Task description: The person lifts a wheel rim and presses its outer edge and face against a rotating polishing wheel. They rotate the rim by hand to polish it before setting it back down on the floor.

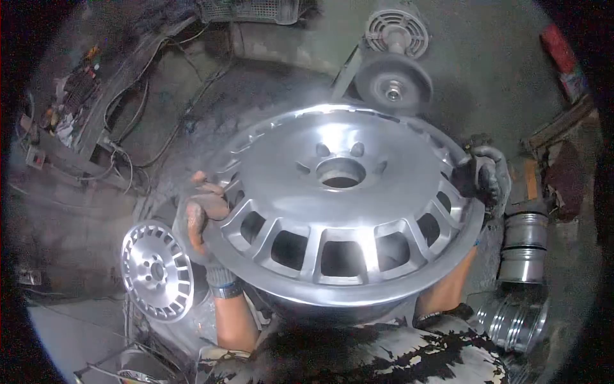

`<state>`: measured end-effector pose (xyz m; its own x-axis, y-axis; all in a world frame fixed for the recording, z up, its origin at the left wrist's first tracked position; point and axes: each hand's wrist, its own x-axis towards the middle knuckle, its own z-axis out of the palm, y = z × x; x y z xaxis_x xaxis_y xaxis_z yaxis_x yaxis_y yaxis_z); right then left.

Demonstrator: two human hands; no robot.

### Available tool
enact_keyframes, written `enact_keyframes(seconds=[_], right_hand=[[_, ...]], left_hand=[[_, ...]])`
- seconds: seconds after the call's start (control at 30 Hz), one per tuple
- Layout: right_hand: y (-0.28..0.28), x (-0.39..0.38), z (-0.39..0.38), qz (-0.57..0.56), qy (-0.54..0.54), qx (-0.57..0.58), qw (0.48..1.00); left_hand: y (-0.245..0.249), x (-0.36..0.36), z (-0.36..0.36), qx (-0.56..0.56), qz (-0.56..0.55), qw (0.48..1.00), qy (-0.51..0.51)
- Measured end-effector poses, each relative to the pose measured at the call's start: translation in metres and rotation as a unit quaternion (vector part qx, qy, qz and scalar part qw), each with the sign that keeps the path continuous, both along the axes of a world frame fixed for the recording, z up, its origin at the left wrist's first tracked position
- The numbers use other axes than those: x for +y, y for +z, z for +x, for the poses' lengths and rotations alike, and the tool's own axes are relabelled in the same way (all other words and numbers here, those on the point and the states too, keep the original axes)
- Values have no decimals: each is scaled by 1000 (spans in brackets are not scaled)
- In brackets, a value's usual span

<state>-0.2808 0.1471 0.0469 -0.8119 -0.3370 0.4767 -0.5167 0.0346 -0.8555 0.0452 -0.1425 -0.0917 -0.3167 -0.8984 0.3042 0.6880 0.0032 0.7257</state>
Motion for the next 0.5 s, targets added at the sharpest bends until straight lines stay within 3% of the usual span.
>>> enact_keyframes(seconds=[0.13,0.3,0.33,0.5], right_hand=[[-20,-7,-31,-9,18,48,999],[-17,-32,-27,-20,25,69,997],[-20,-34,-31,-18,31,67,997],[-23,-41,-42,-16,48,49,998]], left_hand=[[-1,1,9,-73,-11,996,47],[34,5,7,-227,-250,925,174],[36,12,-3,-166,-157,955,189],[48,10,-7,-222,-228,921,223]])
